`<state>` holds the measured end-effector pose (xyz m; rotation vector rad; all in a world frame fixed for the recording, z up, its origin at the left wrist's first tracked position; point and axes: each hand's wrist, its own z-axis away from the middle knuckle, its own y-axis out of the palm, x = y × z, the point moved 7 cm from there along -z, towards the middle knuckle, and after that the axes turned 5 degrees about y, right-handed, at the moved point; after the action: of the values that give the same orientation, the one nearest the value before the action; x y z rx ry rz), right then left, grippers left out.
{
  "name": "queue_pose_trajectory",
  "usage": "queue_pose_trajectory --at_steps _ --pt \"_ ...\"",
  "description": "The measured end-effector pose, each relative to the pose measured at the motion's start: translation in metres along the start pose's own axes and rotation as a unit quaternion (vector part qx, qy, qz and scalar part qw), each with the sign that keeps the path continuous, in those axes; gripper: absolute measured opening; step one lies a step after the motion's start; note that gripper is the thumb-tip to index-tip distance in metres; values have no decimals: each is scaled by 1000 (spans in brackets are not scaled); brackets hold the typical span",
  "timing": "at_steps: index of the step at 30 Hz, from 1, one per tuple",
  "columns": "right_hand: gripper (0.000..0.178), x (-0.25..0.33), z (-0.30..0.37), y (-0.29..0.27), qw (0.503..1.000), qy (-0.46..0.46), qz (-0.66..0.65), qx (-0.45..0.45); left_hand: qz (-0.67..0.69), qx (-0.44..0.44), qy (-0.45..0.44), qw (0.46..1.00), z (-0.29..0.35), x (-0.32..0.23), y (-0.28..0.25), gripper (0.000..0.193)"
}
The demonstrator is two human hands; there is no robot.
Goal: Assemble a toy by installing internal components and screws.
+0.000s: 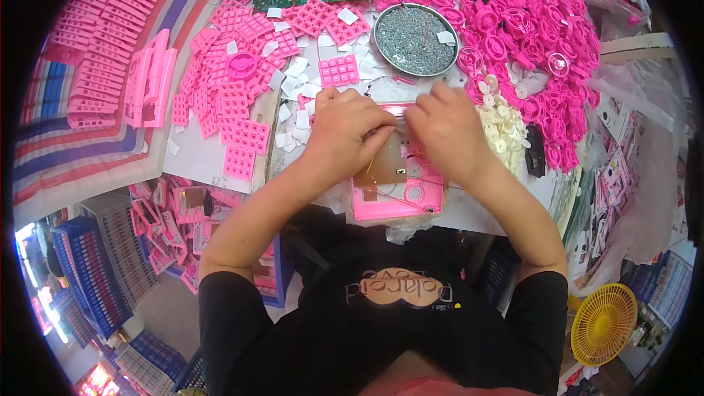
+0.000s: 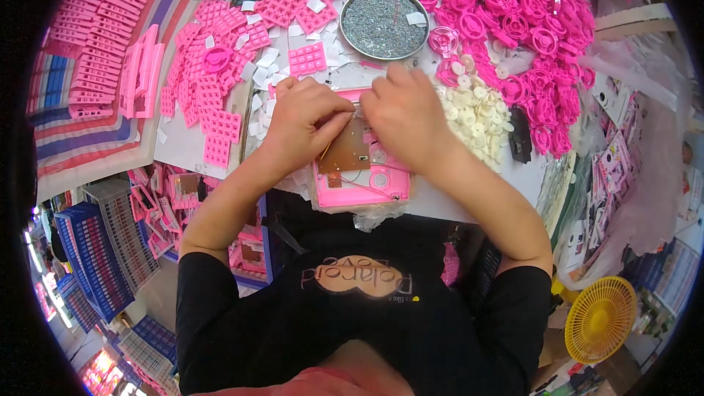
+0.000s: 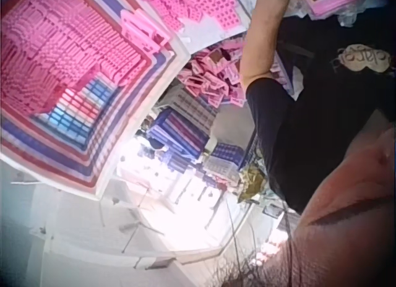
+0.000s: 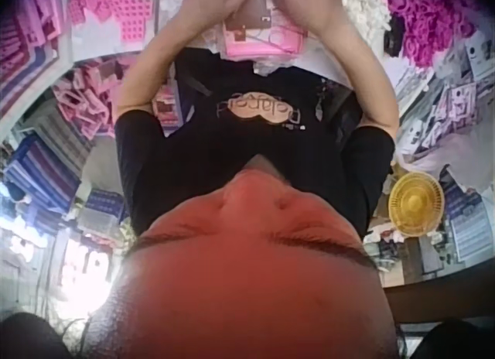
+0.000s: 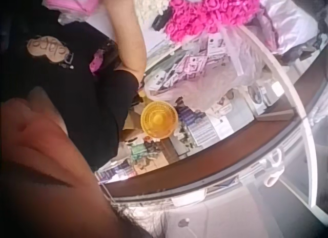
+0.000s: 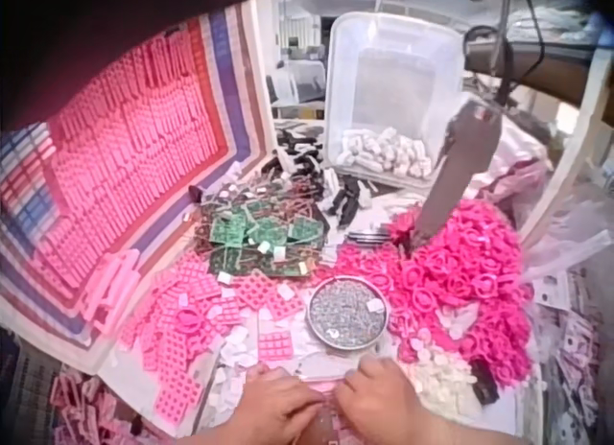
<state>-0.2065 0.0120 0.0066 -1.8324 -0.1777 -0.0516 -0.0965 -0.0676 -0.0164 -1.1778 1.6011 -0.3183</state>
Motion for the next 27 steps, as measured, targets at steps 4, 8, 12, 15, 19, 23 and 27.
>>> queue_pose_trajectory --at_steps 4,8,12,15,19,23,27 --pt "5 26 25 2 996 44 -12 81 -34 45 20 998 -10 -7 6 5" --pt "12 28 45 2 990 103 -97 22 -80 126 60 987 -21 -13 16 6" --pt "15 24 51 -2 982 150 -116 -8 -128 207 130 961 -29 -27 33 8" --pt "18 23 47 -9 982 151 -108 -26 -192 250 171 933 -33 -37 47 11" --pt "14 22 48 -8 982 143 -124 -30 -238 322 178 899 -37 -49 57 12" --pt "19 16 51 1 974 163 -160 3 -203 364 115 902 -43 -35 61 12" --pt "13 16 36 -3 981 132 -128 61 -128 319 17 939 -48 -7 49 11"
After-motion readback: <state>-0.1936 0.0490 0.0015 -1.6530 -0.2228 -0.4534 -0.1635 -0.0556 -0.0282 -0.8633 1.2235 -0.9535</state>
